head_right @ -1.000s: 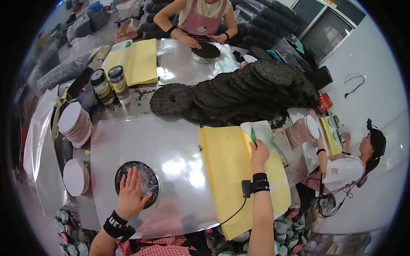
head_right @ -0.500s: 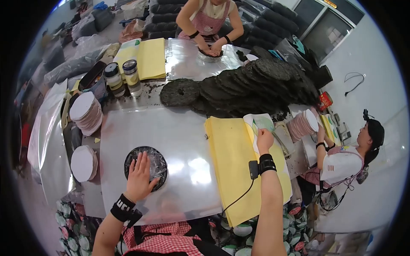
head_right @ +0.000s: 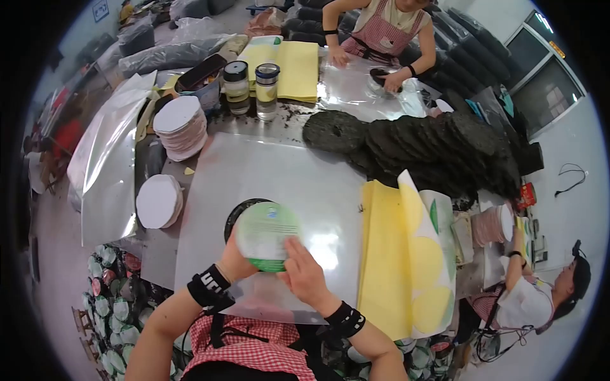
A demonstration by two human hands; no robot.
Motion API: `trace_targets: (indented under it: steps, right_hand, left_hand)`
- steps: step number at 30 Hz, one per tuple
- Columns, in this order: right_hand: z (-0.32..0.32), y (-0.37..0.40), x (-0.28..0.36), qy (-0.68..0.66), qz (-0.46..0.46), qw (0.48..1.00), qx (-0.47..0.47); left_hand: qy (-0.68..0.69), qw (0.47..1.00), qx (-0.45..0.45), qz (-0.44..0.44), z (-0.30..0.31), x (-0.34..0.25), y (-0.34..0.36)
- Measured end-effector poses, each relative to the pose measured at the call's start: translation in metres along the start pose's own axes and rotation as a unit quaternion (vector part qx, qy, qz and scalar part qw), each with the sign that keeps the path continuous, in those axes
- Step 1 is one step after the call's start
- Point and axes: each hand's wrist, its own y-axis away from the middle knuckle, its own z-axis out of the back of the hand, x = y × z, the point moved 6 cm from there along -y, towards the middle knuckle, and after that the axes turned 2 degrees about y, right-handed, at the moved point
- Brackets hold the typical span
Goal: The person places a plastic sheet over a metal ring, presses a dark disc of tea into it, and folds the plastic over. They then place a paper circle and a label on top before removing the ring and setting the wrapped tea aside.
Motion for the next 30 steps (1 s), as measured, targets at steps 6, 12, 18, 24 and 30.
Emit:
trace_targets:
  steps: [6, 12, 18, 24, 30]
  right_hand:
    - [-0.001, -0.032, 0.032, -0.014, 0.050, 0.993, 0.102]
    - [-0.032, -0.081, -0.001, -0.350, -0.088, 0.933, 0.013]
    - [-0.065, -0.080, 0.034, -0.062, 0.063, 0.981, 0.175]
    - [-0.094, -0.074, 0.038, 0.009, 0.086, 0.955, 0.283]
    - [-0.107, -0.059, 0.030, 0.010, 0.086, 0.959, 0.269]
  left_hand:
    - [0.097, 0.994, -0.033, 0.044, -0.008, 0.010, 0.009]
    - [0.136, 0.990, -0.013, 0.022, -0.003, 0.004, 0.005]
    - [0.392, 0.880, -0.259, 0.063, 0.077, 0.059, 0.054]
    - [0.187, 0.940, -0.125, 0.256, 0.037, 0.068, 0.052]
    - [-0.028, 0.983, -0.126, 0.127, 0.068, -0.012, 0.032]
